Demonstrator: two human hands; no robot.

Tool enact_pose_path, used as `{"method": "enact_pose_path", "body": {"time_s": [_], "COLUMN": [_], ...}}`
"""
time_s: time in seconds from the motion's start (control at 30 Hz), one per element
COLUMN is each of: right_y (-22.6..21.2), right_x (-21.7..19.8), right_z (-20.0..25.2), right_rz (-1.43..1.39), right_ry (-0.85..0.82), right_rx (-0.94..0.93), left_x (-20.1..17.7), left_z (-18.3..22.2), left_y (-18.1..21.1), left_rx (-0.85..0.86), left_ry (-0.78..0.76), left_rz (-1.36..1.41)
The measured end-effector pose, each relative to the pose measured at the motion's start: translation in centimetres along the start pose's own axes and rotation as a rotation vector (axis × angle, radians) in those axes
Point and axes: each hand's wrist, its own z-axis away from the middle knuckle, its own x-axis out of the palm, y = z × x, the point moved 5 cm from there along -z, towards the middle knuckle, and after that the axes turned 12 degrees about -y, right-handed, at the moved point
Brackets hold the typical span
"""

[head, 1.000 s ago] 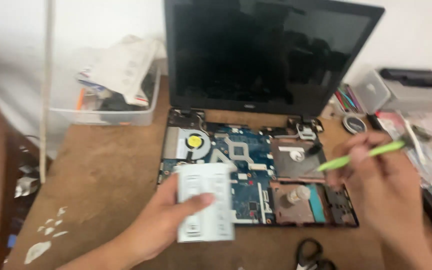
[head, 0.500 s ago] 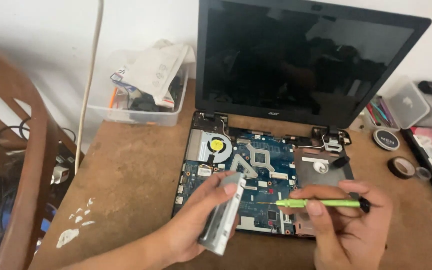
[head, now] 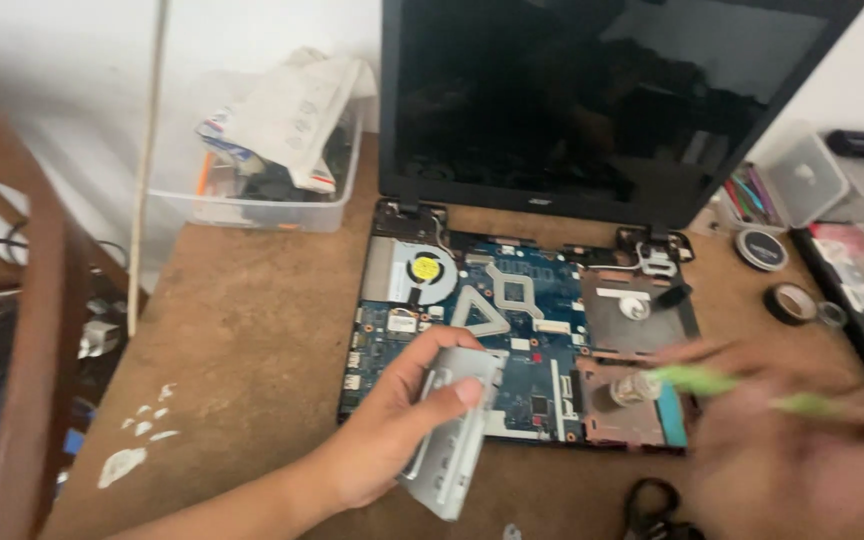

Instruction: Disassembling a laptop to remove the hard drive and its mounting bracket using a screwdriver

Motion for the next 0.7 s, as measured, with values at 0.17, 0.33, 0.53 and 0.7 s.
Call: {"method": "enact_pose_path", "body": {"time_s": [0.17, 0.33, 0.53, 0.7], "right_y": [15.1, 13.3, 10.2, 9.7], "right_x": [-0.7, -1.3, 2.6, 4.0], "right_z": [-3.9, -5.8, -4.5, -4.3], "right_rz": [-0.847, -0.426, 0.095, 0.100], "right_ry": [-0.022, -0.551, -1.016, -1.041], "right_rx": [-0.011, 0.154, 0.143, 0.041], "left_x": [0.0, -0.1, -0.1, 0.0], "left_z": [-0.1, -0.2, -0.1, -0.2], "left_y": [-0.3, -0.5, -0.7, -0.6], "left_rx": [-0.146, -0.147, -0.096, -0.101], "left_ry": [0.033, 0.039, 0.034, 0.025], "left_rz": [0.249, 0.245, 0.264, 0.266]}}
